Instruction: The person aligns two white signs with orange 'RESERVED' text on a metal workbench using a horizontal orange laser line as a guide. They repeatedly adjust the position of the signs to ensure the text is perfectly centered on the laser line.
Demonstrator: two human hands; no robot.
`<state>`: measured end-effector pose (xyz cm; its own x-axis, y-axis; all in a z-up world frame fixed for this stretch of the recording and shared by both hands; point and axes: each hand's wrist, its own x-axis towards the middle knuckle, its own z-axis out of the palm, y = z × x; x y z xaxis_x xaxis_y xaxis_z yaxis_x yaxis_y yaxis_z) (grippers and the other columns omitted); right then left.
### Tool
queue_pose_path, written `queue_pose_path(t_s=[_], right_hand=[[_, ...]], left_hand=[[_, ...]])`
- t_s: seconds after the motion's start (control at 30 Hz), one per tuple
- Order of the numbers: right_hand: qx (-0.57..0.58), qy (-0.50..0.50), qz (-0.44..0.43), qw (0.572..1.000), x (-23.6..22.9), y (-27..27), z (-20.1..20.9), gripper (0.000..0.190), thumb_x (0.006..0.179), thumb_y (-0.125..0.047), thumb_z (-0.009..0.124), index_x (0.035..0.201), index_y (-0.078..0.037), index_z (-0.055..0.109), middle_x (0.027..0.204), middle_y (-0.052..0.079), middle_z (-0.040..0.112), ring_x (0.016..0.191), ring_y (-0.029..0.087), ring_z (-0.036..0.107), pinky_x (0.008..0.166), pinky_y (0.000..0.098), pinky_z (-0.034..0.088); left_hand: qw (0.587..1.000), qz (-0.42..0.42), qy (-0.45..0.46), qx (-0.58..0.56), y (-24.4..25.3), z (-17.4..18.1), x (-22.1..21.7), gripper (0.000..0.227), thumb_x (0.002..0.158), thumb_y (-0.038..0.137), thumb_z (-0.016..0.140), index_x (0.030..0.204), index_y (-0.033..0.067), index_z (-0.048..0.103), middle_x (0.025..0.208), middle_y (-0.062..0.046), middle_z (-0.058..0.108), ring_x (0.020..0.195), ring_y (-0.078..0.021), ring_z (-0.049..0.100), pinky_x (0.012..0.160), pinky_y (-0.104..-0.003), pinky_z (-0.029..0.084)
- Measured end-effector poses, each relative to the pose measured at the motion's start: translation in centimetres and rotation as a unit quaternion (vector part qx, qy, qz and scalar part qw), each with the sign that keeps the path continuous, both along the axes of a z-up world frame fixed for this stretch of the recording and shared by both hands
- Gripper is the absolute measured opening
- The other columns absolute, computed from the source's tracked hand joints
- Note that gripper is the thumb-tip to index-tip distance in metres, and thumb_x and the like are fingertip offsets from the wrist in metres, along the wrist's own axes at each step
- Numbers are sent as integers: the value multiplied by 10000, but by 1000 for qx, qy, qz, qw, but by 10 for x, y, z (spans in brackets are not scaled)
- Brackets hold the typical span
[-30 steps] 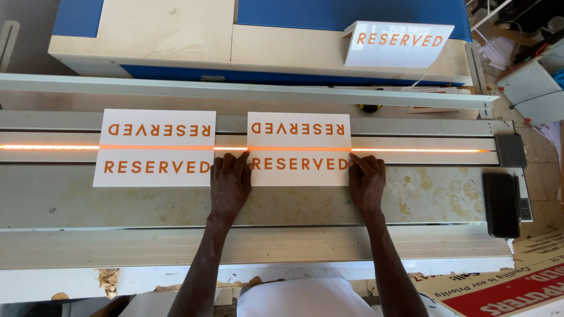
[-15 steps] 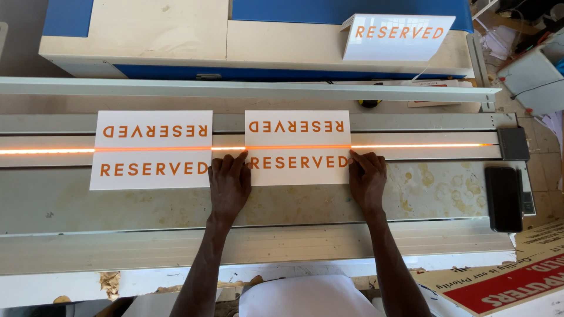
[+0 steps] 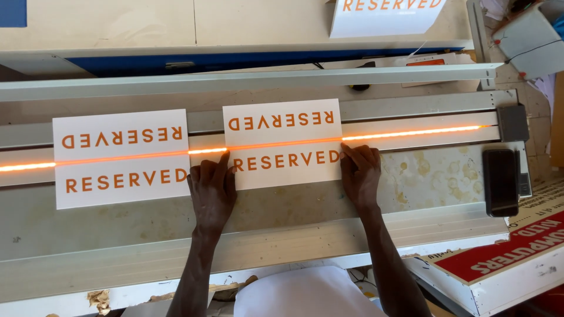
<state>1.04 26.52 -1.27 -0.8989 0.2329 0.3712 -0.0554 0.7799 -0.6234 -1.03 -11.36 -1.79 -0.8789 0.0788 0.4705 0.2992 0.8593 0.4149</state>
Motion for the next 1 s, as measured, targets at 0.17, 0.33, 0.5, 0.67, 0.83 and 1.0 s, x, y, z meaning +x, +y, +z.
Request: queue_pose_path(t_s=[0.17,0.33,0.5,0.67,0.83,1.0], right_hand=[[7,-2,-4,1000,0,-2,2,201,1047,-82,813,1230,-50,889,955,100,726,1005,343,691,912,465,561],[0,-7,4,1000,2,0,8,195,1061,-72,808,1236,-55,893,957,99,716,1006,338,678,897,446,561],[15,-6,15,1000,1,1,4,225,1061,-67,835,1278,-52,891,981,101,700,1019,337,662,899,440,558],[4,-13,17,1000,3,-1,8,219,1083,-41,817,1290,-33,887,973,102,691,1022,325,649,917,444,553],[3,-16,14,1000,3,-3,10,223,1098,-20,809,1305,-29,888,969,96,690,1019,307,644,932,430,546],[-2,-19,7,1000,3,-5,13,213,1106,-31,815,1305,-36,890,967,100,684,1019,313,643,942,446,545]], left_hand=[[998,-50,29,-12,39,22,4,389,1016,212,821,1399,142,830,1181,-69,659,1134,-337,634,969,-464,547],[988,-153,-32,3,91,28,12,526,994,452,862,1404,128,800,1381,-119,674,1312,-376,657,1084,-533,568],[982,-165,-92,-14,97,15,9,696,998,592,804,1514,131,734,1517,-153,624,1438,-424,606,1169,-620,528],[983,-156,-96,-1,97,16,9,681,1021,613,766,1511,141,741,1503,-142,642,1435,-413,616,1161,-618,532],[982,-164,-94,3,96,10,8,666,1012,593,777,1506,148,745,1515,-137,645,1449,-404,612,1172,-603,521],[979,-174,-105,0,95,11,7,662,996,541,810,1528,155,732,1521,-140,633,1462,-409,598,1176,-608,519]])
